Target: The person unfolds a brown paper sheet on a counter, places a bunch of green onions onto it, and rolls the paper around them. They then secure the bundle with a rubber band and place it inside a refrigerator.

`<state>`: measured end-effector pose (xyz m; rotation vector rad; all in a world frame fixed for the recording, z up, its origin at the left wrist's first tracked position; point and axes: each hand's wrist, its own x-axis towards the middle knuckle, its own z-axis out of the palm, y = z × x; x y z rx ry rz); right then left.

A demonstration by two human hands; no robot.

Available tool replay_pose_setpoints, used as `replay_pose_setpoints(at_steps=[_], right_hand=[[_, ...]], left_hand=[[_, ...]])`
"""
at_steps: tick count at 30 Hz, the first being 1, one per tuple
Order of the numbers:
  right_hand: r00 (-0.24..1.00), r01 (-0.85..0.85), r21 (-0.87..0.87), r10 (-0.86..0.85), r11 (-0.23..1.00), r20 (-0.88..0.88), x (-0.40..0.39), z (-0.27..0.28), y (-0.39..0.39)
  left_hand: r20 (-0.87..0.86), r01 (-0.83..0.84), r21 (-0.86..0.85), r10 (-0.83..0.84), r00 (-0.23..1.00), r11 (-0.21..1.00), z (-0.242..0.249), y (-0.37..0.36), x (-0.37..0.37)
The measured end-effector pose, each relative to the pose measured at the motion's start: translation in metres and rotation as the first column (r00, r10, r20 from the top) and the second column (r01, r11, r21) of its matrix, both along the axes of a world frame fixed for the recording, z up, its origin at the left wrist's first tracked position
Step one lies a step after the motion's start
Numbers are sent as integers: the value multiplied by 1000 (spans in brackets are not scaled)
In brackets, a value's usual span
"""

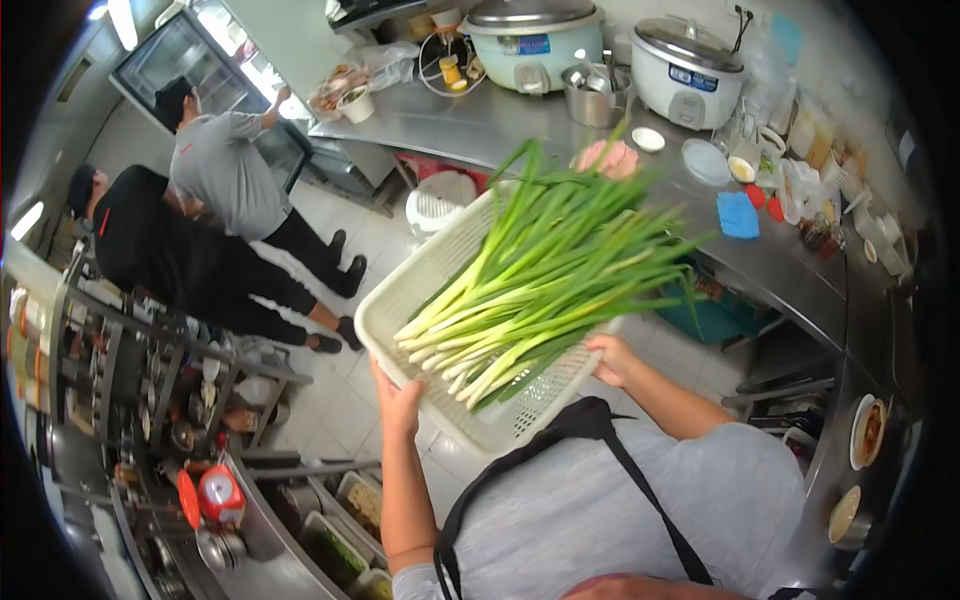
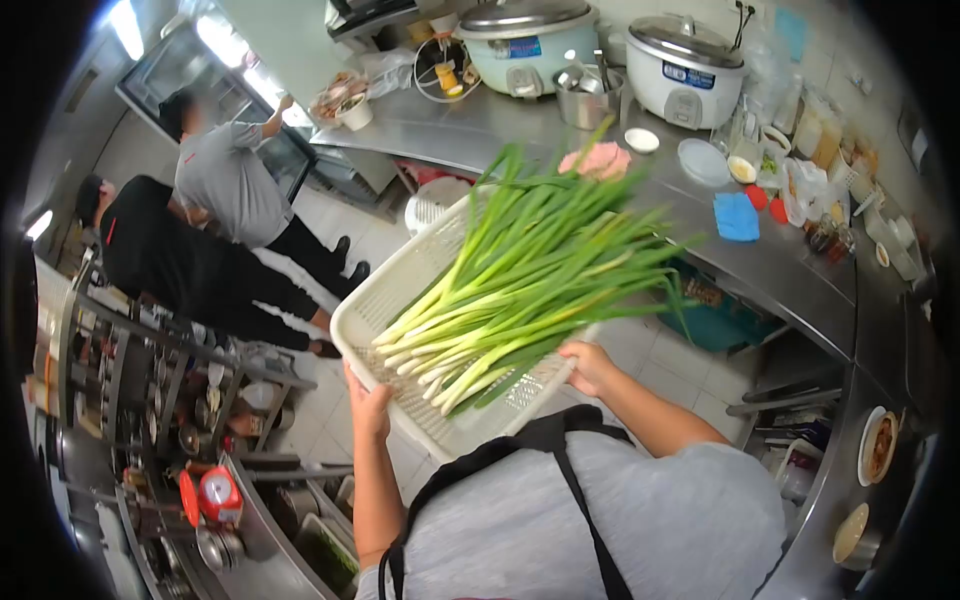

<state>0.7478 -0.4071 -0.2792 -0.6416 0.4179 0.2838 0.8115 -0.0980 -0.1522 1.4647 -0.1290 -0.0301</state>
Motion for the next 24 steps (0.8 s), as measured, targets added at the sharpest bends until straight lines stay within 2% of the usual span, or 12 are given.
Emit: replay_pose_setpoints(at_steps=[3, 4, 6, 9, 11, 13, 15, 18, 21, 22, 24], right_hand=[[975, 198, -24, -195, 980, 108, 17, 6, -23], [951, 293, -44, -286, 955, 122, 23, 17, -25], [877, 471, -92, -456, 877, 151, 25, 47, -31], [772, 632, -137, -608, 762, 185, 42, 73, -38], [771, 636, -140, -619, 759, 151, 58, 61, -52], [750, 662, -144, -651, 736, 120, 69, 44, -58], [705, 709, -126, -698, 694, 125, 101, 36, -60], [776, 631, -172, -612, 757, 151, 141, 47, -63], [880, 450, -307, -475, 839, -8, 165, 30, -81], [874, 472, -264, -485, 841, 15, 175, 30, -82], [895, 376, -302, -427, 876, -125, 187, 46, -85]], left_hand=[[15, 210, -53, -209, 978, 976, 8, -31, 80], [35, 293, -21, -293, 956, 956, 10, -45, 108], [55, 430, 32, -432, 900, 902, 6, -77, 162], [32, 588, 48, -590, 807, 807, 7, -134, 237], [56, 657, 89, -663, 747, 748, 14, -176, 277], [-74, 703, 90, -699, 711, 706, 10, -209, 311], [-70, 755, 92, -752, 655, 649, 3, -239, 348], [-129, 787, 76, -776, 617, 613, -11, -258, 403], [-167, 800, 34, -786, 595, 599, -32, -276, 448], [-189, 807, 29, -790, 584, 589, -35, -280, 459], [-220, 810, 57, -784, 581, 584, -39, -284, 482]])
